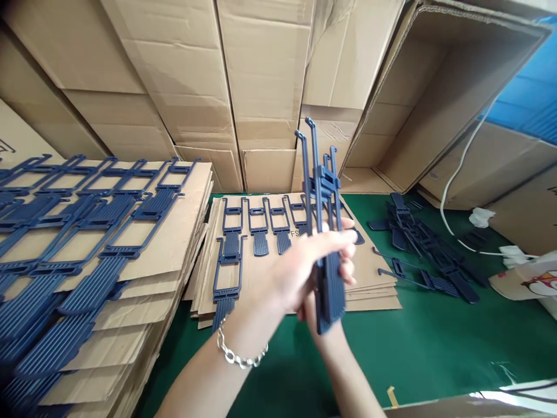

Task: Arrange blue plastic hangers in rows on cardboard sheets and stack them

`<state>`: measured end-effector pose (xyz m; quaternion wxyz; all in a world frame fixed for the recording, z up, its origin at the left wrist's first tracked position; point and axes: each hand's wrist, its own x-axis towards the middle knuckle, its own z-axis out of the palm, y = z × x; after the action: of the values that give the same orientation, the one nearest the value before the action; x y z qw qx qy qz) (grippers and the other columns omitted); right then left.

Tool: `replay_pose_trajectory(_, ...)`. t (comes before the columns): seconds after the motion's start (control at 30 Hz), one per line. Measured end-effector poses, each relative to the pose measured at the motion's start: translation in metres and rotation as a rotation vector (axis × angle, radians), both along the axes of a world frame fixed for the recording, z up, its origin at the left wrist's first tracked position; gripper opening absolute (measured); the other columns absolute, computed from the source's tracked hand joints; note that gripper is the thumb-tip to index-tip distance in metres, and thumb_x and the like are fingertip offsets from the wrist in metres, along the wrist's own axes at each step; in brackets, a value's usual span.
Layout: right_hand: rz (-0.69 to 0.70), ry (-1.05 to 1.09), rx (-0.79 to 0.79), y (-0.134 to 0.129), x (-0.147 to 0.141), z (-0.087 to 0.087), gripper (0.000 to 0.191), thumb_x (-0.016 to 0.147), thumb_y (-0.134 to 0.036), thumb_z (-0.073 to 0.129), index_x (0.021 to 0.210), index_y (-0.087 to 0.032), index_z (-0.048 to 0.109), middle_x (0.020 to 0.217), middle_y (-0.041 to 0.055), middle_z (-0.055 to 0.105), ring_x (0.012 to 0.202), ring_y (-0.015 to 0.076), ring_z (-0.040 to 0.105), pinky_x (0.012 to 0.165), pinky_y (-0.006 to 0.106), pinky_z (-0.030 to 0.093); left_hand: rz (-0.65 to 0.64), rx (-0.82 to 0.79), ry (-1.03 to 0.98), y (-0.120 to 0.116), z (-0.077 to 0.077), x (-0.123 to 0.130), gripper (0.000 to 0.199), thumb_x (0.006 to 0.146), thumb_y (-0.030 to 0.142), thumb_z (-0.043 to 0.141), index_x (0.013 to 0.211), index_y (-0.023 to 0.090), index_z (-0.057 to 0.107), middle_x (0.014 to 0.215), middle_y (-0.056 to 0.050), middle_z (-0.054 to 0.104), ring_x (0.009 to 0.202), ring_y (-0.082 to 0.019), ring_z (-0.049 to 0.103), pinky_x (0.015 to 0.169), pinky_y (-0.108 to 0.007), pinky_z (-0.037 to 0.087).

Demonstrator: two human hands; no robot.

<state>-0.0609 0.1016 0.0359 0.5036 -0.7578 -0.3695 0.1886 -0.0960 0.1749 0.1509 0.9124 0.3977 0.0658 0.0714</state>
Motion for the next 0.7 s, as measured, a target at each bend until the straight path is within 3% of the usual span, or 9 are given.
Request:
replay_pose_trajectory(0.07, -0.025, 0.11, 0.095, -0.011, 0.013, 0.006, 0.048, 0.088, -0.055, 0.018, 0.08, -0.02, 0.05, 0.054, 0.0002, 0.044, 0.046, 0.0126, 0.043, 0.044, 0.025, 0.036, 0.01, 0.074, 0.005, 0.022, -0.004, 0.002, 0.036, 0.068, 0.036, 0.065, 0.092, 0.016, 0.048, 0.068, 0.003, 0.045, 0.054, -0.006, 0.045, 0.058, -0.022, 0.041)
replay_pose_trajectory(0.17, 0.027, 0.274, 0.273, -0.022, 0.013, 0.016, 0.042, 0.086, -0.054, 0.029, 0.095, -0.018, 0.048, 0.065, 0.0014, 0.051, 0.047, 0.0113, 0.044, 0.044, 0.024, 0.037, 0.053, 0.266, -0.032, 0.044, -0.01, 0.0, 0.031, 0.071, 0.042, 0.062, 0.082, 0.015, 0.05, 0.07, 0.0, 0.048, 0.066, -0.009, 0.048, 0.068, -0.024, 0.04)
replay_pose_trajectory(0.27, 0.056, 0.262, 0.353, -0.021, 0.003, 0.026, 0.053, 0.079, -0.052, 0.049, 0.119, -0.019, 0.04, 0.08, 0.0024, 0.053, 0.053, 0.0098, 0.047, 0.047, 0.023, 0.039, 0.122, 0.43, 0.002, 0.05, -0.015, -0.003, 0.035, 0.069, 0.042, 0.064, 0.088, 0.016, 0.051, 0.078, -0.001, 0.051, 0.078, -0.012, 0.05, 0.079, -0.027, 0.039)
replay_pose_trajectory(0.33, 0.018, 0.223, 0.352, -0.015, -0.002, 0.031, 0.06, 0.076, -0.048, 0.057, 0.126, -0.021, 0.036, 0.088, 0.0035, 0.054, 0.058, 0.0099, 0.049, 0.048, 0.022, 0.041, 0.113, 0.484, 0.06, 0.047, -0.016, -0.004, 0.044, 0.066, 0.043, 0.067, 0.098, 0.018, 0.048, 0.086, -0.003, 0.053, 0.084, -0.015, 0.052, 0.081, -0.03, 0.04)
replay_pose_trajectory(0.43, -0.009, 0.218, 0.355, -0.007, -0.002, 0.033, 0.047, 0.076, -0.045, 0.059, 0.112, -0.018, 0.047, 0.089, 0.0054, 0.057, 0.057, 0.0088, 0.049, 0.047, 0.021, 0.041, 0.042, 0.519, 0.112, 0.038, -0.016, -0.003, 0.053, 0.064, 0.045, 0.068, 0.105, 0.02, 0.044, 0.091, -0.005, 0.053, 0.089, -0.018, 0.053, 0.079, -0.032, 0.043)
replay_pose_trajectory(0.53, 0.012, 0.228, 0.352, -0.008, 0.004, 0.031, 0.035, 0.078, -0.044, 0.058, 0.096, -0.016, 0.051, 0.077, 0.0036, 0.058, 0.05, 0.0077, 0.047, 0.044, 0.02, 0.041, 0.015, 0.583, 0.138, 0.03, -0.015, 0.0, 0.054, 0.064, 0.05, 0.066, 0.103, 0.021, 0.043, 0.088, -0.004, 0.052, 0.084, -0.018, 0.055, 0.074, -0.031, 0.045)
replay_pose_trajectory(0.7, 0.07, 0.228, 0.298, -0.019, 0.012, 0.027, 0.035, 0.083, -0.045, 0.052, 0.103, -0.017, 0.045, 0.065, -0.0003, 0.055, 0.048, 0.0096, 0.05, 0.041, 0.02, 0.039, 0.128, 0.773, 0.223, 0.025, -0.013, 0.002, 0.044, 0.066, 0.052, 0.061, 0.091, 0.021, 0.045, 0.081, -0.001, 0.051, 0.074, -0.016, 0.054, 0.066, -0.029, 0.045)
